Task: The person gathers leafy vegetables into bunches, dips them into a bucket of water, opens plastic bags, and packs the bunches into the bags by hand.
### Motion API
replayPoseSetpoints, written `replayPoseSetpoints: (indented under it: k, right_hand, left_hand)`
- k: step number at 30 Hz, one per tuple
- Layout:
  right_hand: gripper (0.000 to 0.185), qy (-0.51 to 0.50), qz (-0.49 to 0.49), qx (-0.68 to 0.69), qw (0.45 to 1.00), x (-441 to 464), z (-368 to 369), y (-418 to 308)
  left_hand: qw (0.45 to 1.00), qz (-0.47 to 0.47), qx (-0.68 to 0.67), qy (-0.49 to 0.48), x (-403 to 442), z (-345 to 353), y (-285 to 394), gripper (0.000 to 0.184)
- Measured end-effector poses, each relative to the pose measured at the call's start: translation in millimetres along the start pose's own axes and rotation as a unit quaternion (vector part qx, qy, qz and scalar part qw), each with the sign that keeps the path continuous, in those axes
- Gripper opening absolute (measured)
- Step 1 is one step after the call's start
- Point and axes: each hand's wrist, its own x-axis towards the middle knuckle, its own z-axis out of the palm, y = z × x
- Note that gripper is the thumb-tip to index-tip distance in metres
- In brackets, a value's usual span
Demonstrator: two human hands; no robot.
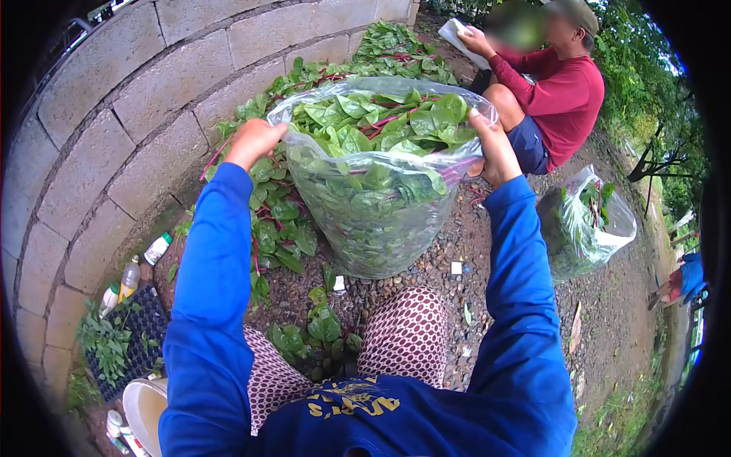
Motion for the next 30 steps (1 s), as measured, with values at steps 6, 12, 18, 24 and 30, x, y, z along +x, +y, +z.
replayPoseSetpoints:
  k: [6,12,18,24,30]
  right_hand:
    - [0.036,0.058,-0.039,0.070,0.995,57,-28,0]
    - [0.030,0.037,-0.096,0.260,0.960,63,-22,10]
    - [0.025,-0.004,-0.233,0.346,0.909,-29,-50,43]
    - [0.031,0.062,-0.263,0.347,0.898,-85,-64,18]
    - [0.031,0.077,-0.259,0.389,0.881,-87,-47,-10]
  left_hand:
    - [0.912,-0.060,-0.405,-0.026,30,19,8,0.022]
    - [0.940,-0.039,-0.329,-0.078,3,21,41,0.023]
    - [0.871,0.058,-0.487,0.042,-59,47,35,0.020]
    - [0.680,-0.014,-0.730,-0.063,-126,51,45,0.015]
    - [0.645,0.052,-0.759,-0.065,-138,18,62,0.018]
